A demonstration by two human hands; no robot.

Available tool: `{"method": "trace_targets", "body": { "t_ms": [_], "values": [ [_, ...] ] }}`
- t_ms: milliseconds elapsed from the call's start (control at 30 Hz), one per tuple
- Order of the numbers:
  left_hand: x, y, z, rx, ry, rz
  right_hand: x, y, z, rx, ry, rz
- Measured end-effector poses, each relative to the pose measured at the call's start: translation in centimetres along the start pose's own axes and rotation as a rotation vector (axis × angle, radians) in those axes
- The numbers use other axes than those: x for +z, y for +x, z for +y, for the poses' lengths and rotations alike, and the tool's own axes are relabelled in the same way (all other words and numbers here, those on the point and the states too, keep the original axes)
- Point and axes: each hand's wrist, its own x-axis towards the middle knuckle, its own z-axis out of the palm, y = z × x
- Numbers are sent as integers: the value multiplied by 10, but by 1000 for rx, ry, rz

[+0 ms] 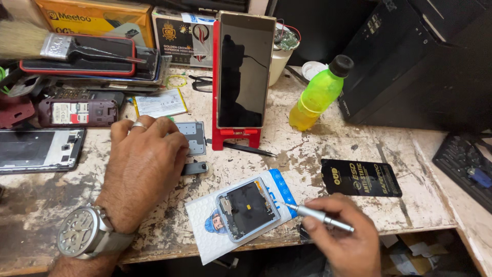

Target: The person disassembles a small electronic device on a cluttered workbench. They use a screwdriver to remove screws, lift a metal shielding plate, and detach a ribbon cable from the internal circuitry.

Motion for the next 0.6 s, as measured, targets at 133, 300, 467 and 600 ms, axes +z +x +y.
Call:
{"method": "trace_targets", "body": {
  "t_ms": [133,300,467,600],
  "values": [
    [0,-1,-2,10,-27,66,9,-9,-9,-197,-238,9],
    [1,-2,-3,10,-45,94,17,-14,-12,-260,-319,22],
    [1,-2,-3,3,-42,111,21,-17,-14,-268,-344,15],
    [-1,-3,-3,-3,-35,126,23,-19,-17,-371,-405,-28]
  ]
}}
